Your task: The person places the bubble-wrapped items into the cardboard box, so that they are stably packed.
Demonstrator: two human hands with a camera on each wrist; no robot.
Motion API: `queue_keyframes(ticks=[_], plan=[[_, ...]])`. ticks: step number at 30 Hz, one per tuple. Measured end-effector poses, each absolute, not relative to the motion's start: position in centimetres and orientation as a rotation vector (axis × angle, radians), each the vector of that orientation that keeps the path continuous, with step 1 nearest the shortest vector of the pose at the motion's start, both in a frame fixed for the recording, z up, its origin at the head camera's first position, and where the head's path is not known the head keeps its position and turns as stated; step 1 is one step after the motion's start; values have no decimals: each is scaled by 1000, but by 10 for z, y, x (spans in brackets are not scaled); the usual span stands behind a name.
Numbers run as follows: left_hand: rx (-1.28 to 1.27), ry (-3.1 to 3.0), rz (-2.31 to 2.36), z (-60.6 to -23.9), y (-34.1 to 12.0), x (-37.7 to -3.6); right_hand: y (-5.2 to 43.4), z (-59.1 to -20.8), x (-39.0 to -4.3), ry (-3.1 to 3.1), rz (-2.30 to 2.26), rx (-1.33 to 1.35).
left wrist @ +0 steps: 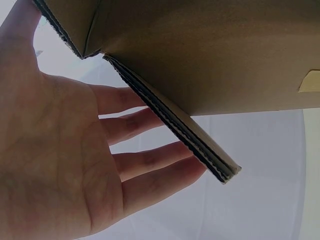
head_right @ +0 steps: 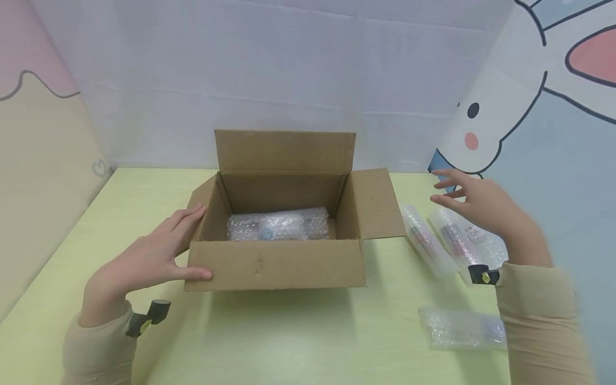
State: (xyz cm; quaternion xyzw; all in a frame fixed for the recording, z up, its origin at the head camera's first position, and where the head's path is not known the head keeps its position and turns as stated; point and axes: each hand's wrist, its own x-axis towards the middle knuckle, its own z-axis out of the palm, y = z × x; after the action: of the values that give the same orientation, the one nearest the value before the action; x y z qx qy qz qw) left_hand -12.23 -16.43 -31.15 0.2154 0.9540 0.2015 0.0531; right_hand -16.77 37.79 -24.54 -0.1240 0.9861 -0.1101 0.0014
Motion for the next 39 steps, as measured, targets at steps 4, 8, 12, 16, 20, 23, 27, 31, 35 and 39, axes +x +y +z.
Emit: queue_keyframes(ticks=[4,8,12,16,20,23,27,31,35,39], plan=[[658,2900,617,-312,-164,-122,386,-270,-171,2989,-354,-353],[658,2899,615,-313,-163,-122,395,-298,-175,2914,-392,-341],[661,2899,614,-313,-162,-123,402,-320,-177,2868,-419,-317],[660,2898,616,-312,-162,-122,406,-337,-178,2814,-445,-271],[651,2891,622,-312,-163,-122,409,-349,-180,2765,-464,-240],[646,2889,621,-312,-164,-121,410,-356,-183,2758,-445,-241],[649,2895,618,-313,-164,-121,410,-364,-185,2767,-415,-252],[657,2898,619,-314,-164,-122,411,-371,-186,2781,-425,-244],[655,2897,621,-313,-164,-122,410,-374,-187,2797,-420,-228],[647,2895,624,-312,-164,-122,410,-376,-188,2815,-415,-241]])
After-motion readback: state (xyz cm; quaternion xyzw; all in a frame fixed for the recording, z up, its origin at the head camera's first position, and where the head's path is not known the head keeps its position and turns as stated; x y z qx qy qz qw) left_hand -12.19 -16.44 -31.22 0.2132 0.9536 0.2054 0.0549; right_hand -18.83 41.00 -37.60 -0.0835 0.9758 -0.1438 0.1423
